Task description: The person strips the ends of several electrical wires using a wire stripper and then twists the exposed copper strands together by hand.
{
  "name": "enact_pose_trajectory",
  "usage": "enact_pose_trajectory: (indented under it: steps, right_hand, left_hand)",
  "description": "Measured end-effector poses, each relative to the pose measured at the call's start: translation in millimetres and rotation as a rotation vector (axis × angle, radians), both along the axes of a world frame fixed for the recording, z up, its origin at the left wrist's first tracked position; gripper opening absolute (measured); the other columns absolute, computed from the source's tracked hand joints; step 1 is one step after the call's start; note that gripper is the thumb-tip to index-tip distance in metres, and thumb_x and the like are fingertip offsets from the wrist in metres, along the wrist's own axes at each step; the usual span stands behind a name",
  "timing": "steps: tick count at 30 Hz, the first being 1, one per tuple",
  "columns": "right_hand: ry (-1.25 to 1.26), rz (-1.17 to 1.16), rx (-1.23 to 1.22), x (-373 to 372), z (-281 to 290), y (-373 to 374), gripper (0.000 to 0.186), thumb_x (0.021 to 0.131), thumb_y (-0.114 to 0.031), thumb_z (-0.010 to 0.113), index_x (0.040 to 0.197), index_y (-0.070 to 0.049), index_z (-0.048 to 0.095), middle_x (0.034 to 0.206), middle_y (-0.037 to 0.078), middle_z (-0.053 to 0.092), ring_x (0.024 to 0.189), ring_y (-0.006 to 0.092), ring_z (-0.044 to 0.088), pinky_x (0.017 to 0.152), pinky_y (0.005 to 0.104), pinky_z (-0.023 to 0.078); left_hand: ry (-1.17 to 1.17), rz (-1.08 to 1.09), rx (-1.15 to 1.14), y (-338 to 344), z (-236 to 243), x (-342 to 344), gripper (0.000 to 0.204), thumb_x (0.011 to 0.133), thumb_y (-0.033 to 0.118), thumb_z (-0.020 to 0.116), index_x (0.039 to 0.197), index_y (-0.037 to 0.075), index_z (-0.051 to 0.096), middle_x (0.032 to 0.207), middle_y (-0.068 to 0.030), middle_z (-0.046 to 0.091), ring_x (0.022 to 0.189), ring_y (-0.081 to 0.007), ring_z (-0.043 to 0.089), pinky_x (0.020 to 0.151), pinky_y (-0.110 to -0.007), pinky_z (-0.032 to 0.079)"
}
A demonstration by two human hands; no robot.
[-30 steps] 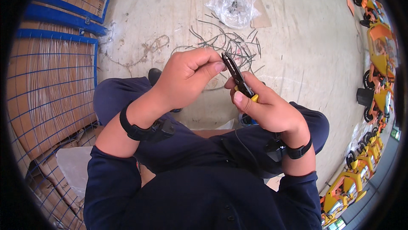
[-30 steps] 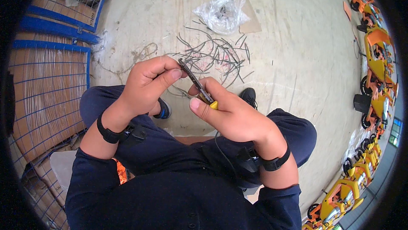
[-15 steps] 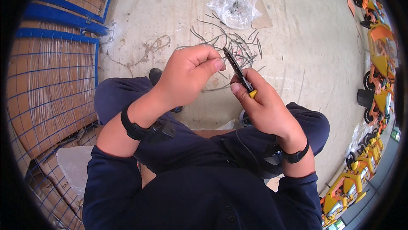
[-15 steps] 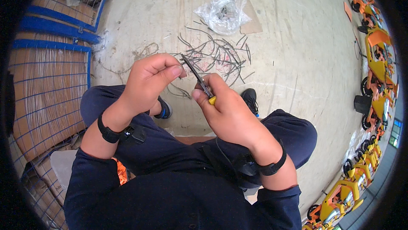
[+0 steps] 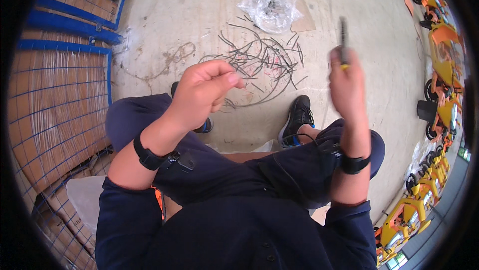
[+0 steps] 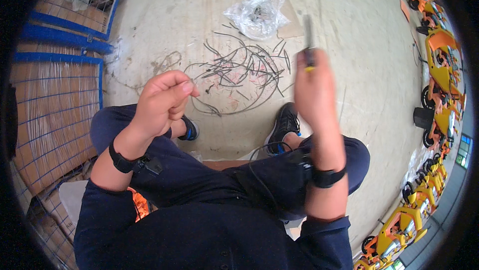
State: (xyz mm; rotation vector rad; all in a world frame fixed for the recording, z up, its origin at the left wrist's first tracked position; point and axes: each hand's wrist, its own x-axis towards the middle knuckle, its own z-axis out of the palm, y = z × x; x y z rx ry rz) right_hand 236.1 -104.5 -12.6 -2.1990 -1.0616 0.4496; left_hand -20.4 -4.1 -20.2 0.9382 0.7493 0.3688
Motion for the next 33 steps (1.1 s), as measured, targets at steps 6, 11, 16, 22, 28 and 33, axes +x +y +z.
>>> enact_pose_trajectory:
  steps: [6,11,16,22,28,33]
  right_hand:
    - [0.785,-0.204,0.191,3,31,-8,0.024,0.095,-0.021,0.055,0.114,-0.006,0.055,0.078,0.001,0.051,0.067,0.0108,0.052,0.062,0.0261,0.047]
    - [1.031,0.443,-0.315,-33,42,-21,0.032,0.098,-0.027,0.054,0.12,-0.004,0.054,0.091,0.003,0.055,0.087,0.0094,0.052,0.077,0.0264,0.045]
    - [1.053,0.593,-0.307,-63,26,-11,0.036,0.099,-0.031,0.051,0.122,-0.003,0.052,0.094,0.002,0.055,0.091,0.0095,0.049,0.081,0.0256,0.042]
    - [1.122,0.555,-0.244,-64,22,-11,0.039,0.099,-0.033,0.051,0.125,-0.003,0.05,0.093,0.002,0.055,0.089,0.0089,0.05,0.079,0.0251,0.042]
    - [1.094,0.534,-0.281,-65,22,-11,0.038,0.099,-0.032,0.051,0.125,-0.003,0.05,0.089,0.0,0.053,0.082,0.0072,0.048,0.073,0.0237,0.042]
    - [1.096,0.518,-0.27,-67,25,-10,0.037,0.099,-0.031,0.051,0.123,-0.002,0.051,0.086,-0.001,0.051,0.078,0.0068,0.047,0.071,0.023,0.042]
  left_hand:
    - [0.024,0.122,0.087,8,-7,-6,0.018,0.097,0.017,0.054,0.093,0.0,0.06,0.056,0.0078,0.036,0.045,-0.0012,0.025,0.042,-0.021,0.019]
    - [-0.033,0.111,0.323,5,-5,4,0.017,0.097,0.018,0.054,0.095,0.003,0.061,0.062,0.0072,0.046,0.048,0.0,0.027,0.043,-0.02,0.021]
    - [-0.058,0.039,0.417,-1,-7,6,0.015,0.096,0.018,0.055,0.096,0.004,0.062,0.077,0.0058,0.057,0.055,0.0005,0.034,0.048,-0.018,0.025]
    - [-0.063,-0.035,0.352,0,-2,4,0.012,0.093,0.01,0.056,0.091,-0.001,0.062,0.085,-0.0017,0.062,0.083,-0.0076,0.054,0.077,-0.024,0.044]
    - [-0.102,-0.046,0.447,-2,-14,5,0.013,0.095,0.012,0.056,0.094,0.0,0.061,0.087,-0.0017,0.063,0.079,-0.0067,0.055,0.073,-0.022,0.044]
    - [-0.055,-0.088,0.4,1,-13,3,0.012,0.095,0.01,0.056,0.093,-0.001,0.06,0.09,-0.0044,0.064,0.089,-0.0106,0.057,0.083,-0.026,0.045]
